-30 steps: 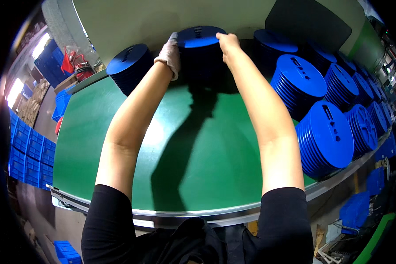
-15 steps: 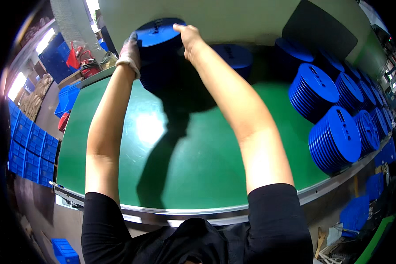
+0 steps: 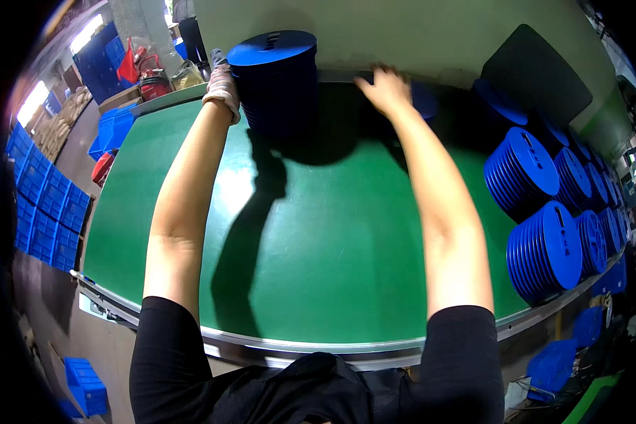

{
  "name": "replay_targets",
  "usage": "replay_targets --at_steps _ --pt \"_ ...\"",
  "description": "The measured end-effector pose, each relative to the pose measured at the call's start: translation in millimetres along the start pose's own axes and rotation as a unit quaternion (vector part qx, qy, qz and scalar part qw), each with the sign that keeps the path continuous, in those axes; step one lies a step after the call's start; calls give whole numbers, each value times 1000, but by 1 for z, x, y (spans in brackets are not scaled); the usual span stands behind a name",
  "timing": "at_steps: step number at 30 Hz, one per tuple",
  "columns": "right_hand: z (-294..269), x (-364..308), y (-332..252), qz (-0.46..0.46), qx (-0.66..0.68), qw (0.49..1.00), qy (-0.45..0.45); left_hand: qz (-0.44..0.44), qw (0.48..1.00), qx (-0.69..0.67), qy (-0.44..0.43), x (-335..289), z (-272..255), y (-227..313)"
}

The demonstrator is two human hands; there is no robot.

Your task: The person picks up stacks of blue plastic spools from a green conveyor belt and places them into a blue plastic bin. The person handles the spools by hand, moving them in batches from the belt to the bin.

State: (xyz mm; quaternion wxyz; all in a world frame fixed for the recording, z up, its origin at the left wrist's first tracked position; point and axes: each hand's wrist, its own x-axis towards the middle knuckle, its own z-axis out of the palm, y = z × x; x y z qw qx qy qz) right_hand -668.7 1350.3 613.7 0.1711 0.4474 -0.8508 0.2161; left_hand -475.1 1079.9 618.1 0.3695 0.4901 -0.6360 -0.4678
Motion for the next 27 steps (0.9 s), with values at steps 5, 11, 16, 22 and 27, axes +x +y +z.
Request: replay_targets --at_steps 5,11,16,22,27 --pt "-20 -46 19 39 -127 982 -137 -114 992 -53 -26 -5 -10 10" --pt "-49 -57 7 -63 -125 983 -116 -105 994 12 -32 -40 -21 16" --pt "-75 -29 4 -157 -67 958 232 -102 993 -38 -41 -32 -18 6" --pt "-86 1 -126 -357 7 874 331 -74 991 -106 -29 -31 -10 0" --pt "-44 26 -170 -339 -99 911 213 89 987 128 -36 -72 -33 21"
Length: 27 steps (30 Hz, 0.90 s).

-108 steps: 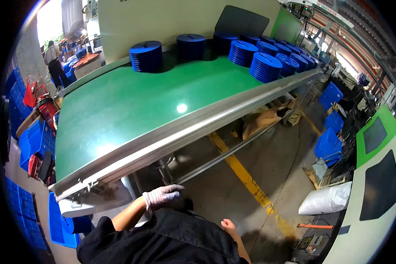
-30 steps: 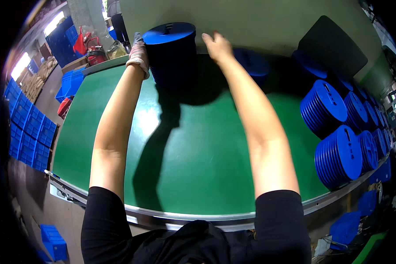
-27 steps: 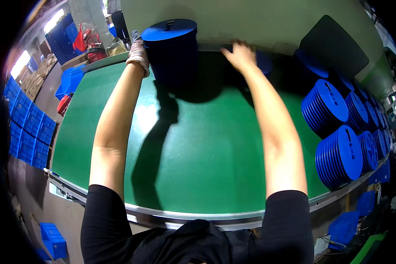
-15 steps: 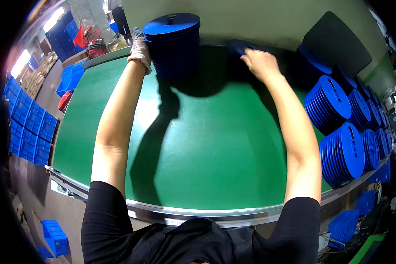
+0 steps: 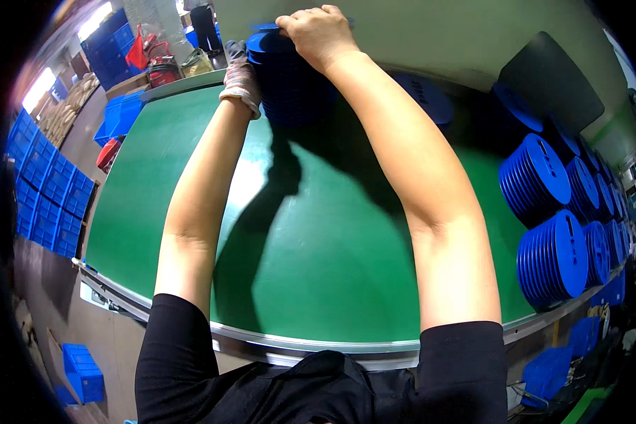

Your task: The person picks up stacks of blue plastic spools from a green conveyor belt and places them into a blue plastic bin. The person handles the spools by hand, moving them in batches from the belt to the bin.

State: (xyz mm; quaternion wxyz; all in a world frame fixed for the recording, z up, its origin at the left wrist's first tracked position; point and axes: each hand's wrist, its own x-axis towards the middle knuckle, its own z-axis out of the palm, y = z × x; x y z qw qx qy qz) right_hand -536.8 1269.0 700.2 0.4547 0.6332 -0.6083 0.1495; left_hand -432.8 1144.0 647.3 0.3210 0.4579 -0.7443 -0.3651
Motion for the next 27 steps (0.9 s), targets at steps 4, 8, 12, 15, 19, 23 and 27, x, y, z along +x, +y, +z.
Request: replay_targets --at_steps 4,8,12,15,19,23,27 --pt "9 -2 -4 85 84 990 -77 16 999 -28 34 11 -5 -1" --pt "44 -18 43 277 358 890 52 -30 999 -3 41 23 0 6" --pt "42 -22 19 534 572 622 -13 42 988 137 59 22 -11 -7" --pt "43 -29 15 495 642 586 -17 170 957 231 51 25 -9 -15" --pt "36 -27 13 487 667 563 -28 199 925 319 54 20 0 -14" --pt "36 -9 -11 457 696 553 -41 137 909 382 89 112 -3 -88" --pt "38 -31 15 482 670 565 -21 63 984 164 -10 24 7 0"
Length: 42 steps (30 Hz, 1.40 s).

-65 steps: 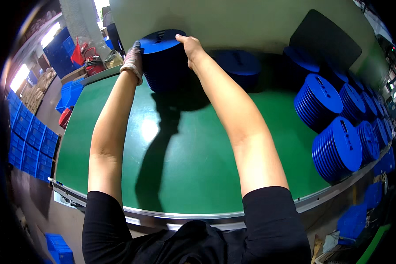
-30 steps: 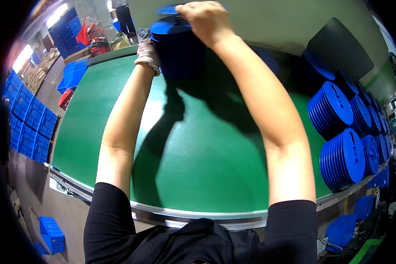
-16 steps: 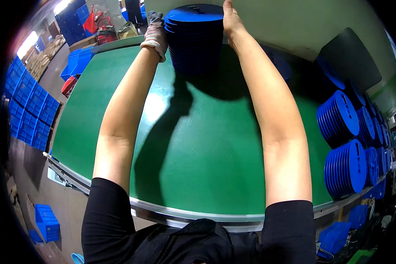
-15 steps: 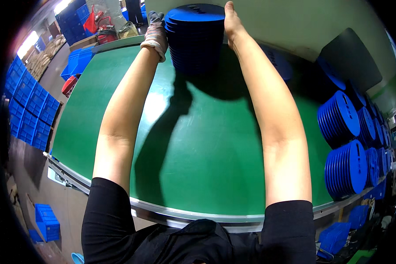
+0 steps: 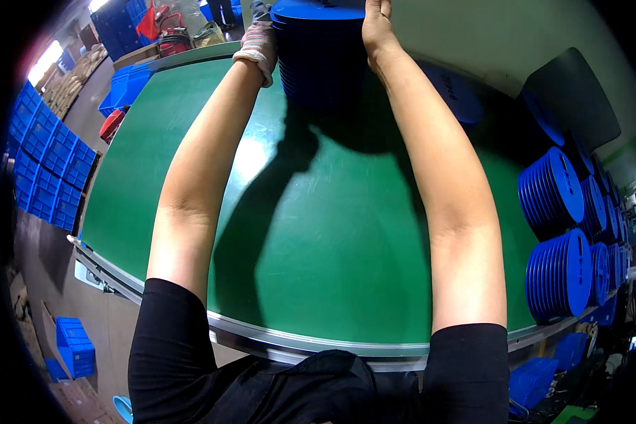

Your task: The person picks up stacks of blue plastic spools from a green conveyor belt and places them into a blue plastic bin. The person handles the spools by hand, moving them in batches from the belt to the bin.

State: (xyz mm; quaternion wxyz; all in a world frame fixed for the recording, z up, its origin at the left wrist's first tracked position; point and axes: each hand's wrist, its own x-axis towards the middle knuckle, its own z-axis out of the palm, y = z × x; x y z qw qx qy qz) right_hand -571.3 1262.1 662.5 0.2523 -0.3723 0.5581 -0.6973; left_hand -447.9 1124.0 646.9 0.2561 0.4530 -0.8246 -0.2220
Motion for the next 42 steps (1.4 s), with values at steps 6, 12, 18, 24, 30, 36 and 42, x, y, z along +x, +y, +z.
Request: replay_targets --at_steps 6,12,18,24,30,36,42 --pt "11 1 1 -3 10 1000 -14 -52 711 -688 -135 -32 -13 0" --pt "18 3 5 -5 17 1000 -18 85 892 -443 26 27 33 -26" --pt "10 6 6 -14 19 1000 -8 109 762 634 71 -1 18 -7" --pt "-2 10 10 -46 10 999 20 139 732 647 163 25 27 -24" --pt "-127 11 14 -194 -205 955 90 130 902 346 223 43 7 -80" --pt "-233 -89 14 -33 -570 821 9 8 945 -230 231 17 -14 -163" --pt "-198 -139 18 -252 -788 554 -93 -52 974 -86 205 1 -6 -249"
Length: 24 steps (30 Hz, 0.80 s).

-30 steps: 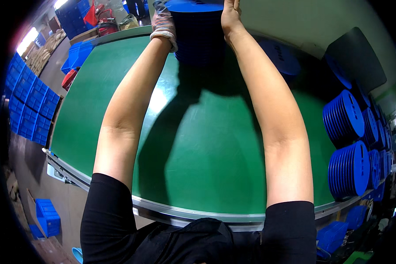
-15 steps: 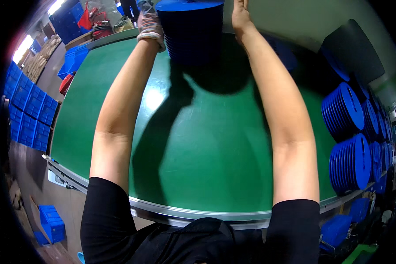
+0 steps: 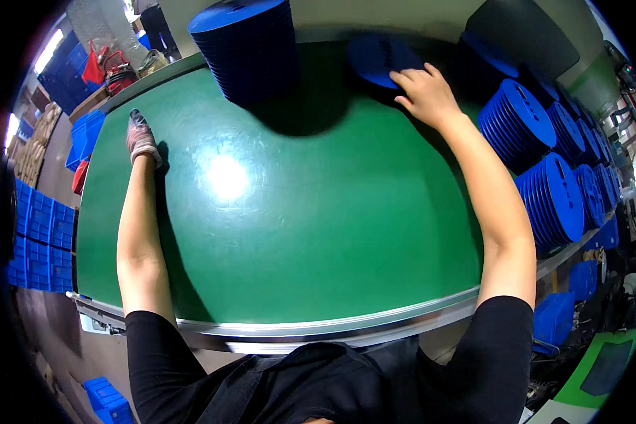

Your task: The person picks up stacks of blue plastic spools from a green conveyor belt and places them into a blue plastic bin. The person handles the spools by hand, moving them in batches from the belt to the bin.

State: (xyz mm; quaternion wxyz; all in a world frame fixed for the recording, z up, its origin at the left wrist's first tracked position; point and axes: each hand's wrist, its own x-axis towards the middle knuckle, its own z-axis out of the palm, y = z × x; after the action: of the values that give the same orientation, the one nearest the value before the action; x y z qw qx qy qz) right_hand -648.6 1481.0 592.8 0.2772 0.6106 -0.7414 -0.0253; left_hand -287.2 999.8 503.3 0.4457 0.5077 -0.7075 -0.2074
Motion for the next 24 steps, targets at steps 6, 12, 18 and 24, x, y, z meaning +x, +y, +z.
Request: replay_targets --at_steps 6,12,18,24 --pt "-53 4 -107 -256 57 947 184 53 997 53 -20 -16 3 16" --pt "-68 17 -105 -139 188 968 93 33 996 66 -57 -20 1 27" --pt "45 14 40 474 230 840 128 2 997 55 -57 -13 5 24" --pt "69 24 63 629 592 499 63 -5 997 51 -60 -14 0 19"
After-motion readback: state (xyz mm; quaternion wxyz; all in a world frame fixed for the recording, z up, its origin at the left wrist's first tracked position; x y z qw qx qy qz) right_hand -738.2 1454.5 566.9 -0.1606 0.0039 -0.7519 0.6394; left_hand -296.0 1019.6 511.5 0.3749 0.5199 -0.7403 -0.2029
